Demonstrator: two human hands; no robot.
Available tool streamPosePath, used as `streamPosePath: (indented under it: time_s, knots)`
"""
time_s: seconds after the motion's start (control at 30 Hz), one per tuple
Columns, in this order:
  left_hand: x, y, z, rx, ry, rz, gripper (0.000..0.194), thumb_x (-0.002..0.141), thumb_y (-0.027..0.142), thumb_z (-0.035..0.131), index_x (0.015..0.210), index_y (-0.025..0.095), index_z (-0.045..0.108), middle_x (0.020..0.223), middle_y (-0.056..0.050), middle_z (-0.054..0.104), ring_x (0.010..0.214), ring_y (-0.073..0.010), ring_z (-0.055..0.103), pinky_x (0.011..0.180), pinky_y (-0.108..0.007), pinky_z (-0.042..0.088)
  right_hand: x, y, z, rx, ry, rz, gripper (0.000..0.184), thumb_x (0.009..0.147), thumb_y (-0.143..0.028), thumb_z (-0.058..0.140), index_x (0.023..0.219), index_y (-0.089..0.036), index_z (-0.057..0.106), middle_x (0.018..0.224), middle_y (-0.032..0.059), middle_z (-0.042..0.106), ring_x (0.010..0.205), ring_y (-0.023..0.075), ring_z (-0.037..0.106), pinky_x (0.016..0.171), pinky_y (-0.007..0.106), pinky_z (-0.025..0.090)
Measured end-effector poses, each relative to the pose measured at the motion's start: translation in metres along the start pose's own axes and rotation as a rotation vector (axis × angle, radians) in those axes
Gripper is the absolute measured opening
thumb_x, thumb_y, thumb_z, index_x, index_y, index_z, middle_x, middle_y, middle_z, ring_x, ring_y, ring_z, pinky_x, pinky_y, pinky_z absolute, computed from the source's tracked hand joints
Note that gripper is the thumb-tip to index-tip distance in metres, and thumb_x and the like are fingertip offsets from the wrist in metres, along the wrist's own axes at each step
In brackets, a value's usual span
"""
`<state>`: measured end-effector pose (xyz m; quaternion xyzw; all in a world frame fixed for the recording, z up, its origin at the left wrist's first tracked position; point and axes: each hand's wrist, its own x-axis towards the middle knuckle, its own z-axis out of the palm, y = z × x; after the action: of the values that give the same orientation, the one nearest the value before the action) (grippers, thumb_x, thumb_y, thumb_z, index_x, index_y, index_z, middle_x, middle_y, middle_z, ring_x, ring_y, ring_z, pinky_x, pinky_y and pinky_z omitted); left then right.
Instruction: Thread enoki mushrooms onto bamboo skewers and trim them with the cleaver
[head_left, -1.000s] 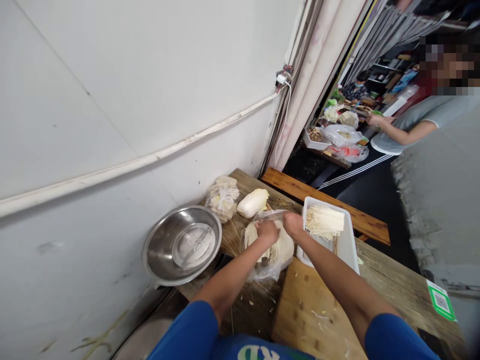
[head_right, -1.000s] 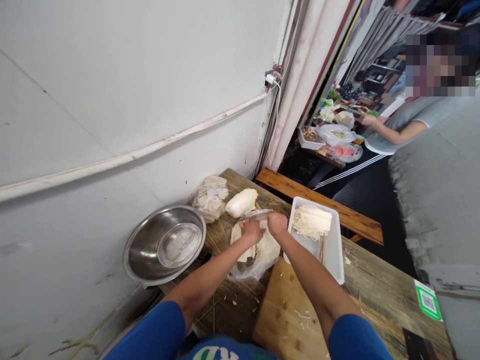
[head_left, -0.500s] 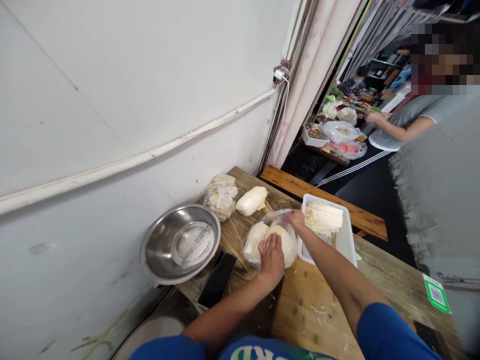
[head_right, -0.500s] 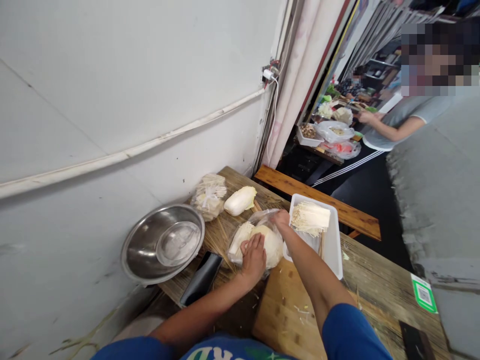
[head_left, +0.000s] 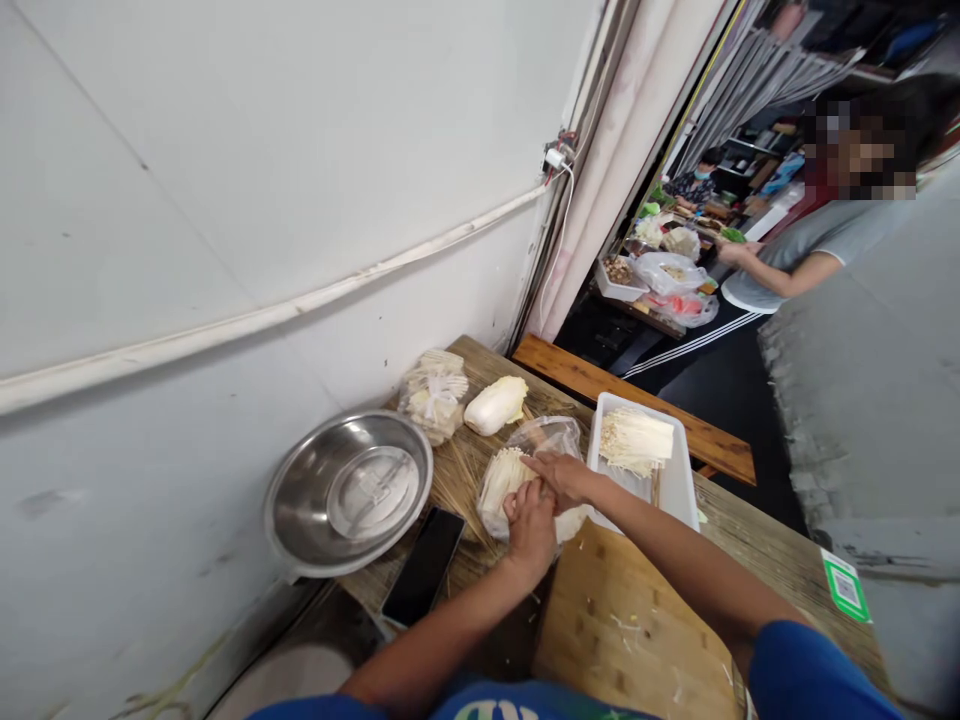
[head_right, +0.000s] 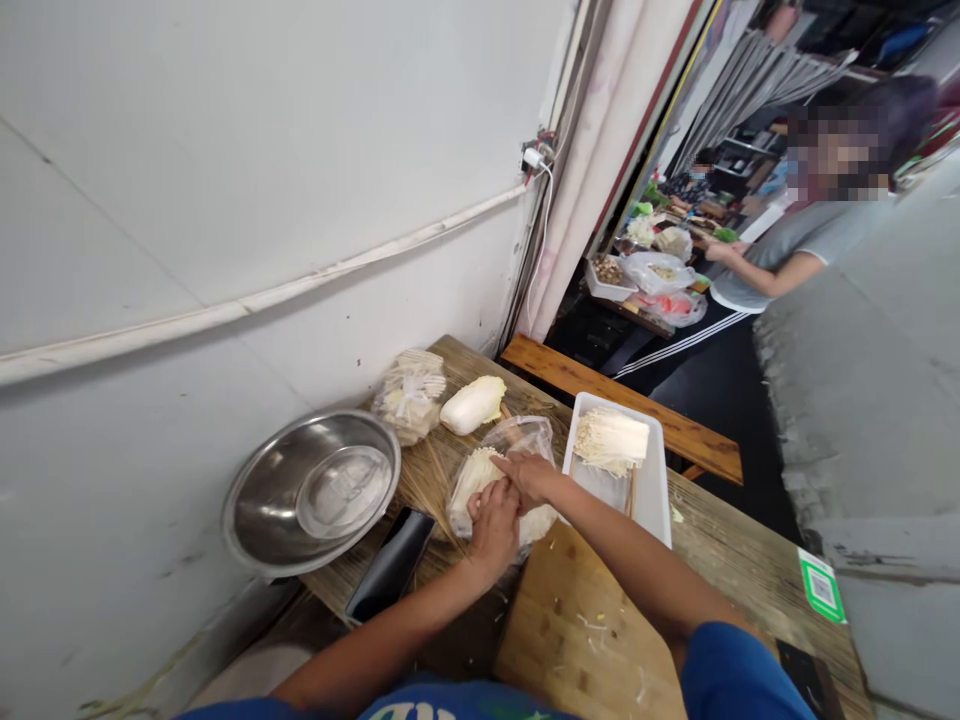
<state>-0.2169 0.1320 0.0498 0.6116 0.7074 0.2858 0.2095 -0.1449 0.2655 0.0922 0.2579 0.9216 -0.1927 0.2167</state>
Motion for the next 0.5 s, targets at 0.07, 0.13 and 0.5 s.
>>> streamPosePath:
  time_s: [0.07,0.13,0.5]
  knots:
    - [-0.006,-0.011,0.002,-0.006,0.015,0.023,0.052,0.080,0.007,0.041,0.130,0.019,0.048,0.132,-0.013,0.052,0.125,-0.0274,0.042,0.104,-0.048,0.027,0.004,0.002,0.002,0.010,0.006,-0.001,0.113,0.048,-0.029,0.082,0.145,-0.011,0.029,0.129,0.0227,0.050,0.116,0.0363,0.049,0.094,0.041,0.039]
    - [-0.015,-0.025,0.004,-0.022,0.062,0.038,0.055,0.081,0.008,0.040,0.135,0.015,0.042,0.138,-0.015,0.046,0.131,-0.0273,0.035,0.107,-0.048,0.026,0.002,0.003,0.004,0.028,0.036,0.011,0.113,0.048,-0.031,0.081,0.146,-0.010,0.027,0.127,0.0213,0.050,0.114,0.0347,0.050,0.093,0.040,0.040]
    - [-0.042,-0.050,0.009,-0.098,-0.029,0.138,0.025,0.088,0.026,0.045,0.100,0.021,0.067,0.115,-0.010,0.058,0.112,-0.0245,0.049,0.101,-0.043,0.040,-0.054,-0.009,-0.023,0.173,0.273,0.029,0.095,0.056,-0.022,0.072,0.141,-0.009,0.032,0.138,0.0204,0.038,0.125,0.0320,0.038,0.102,0.040,0.033]
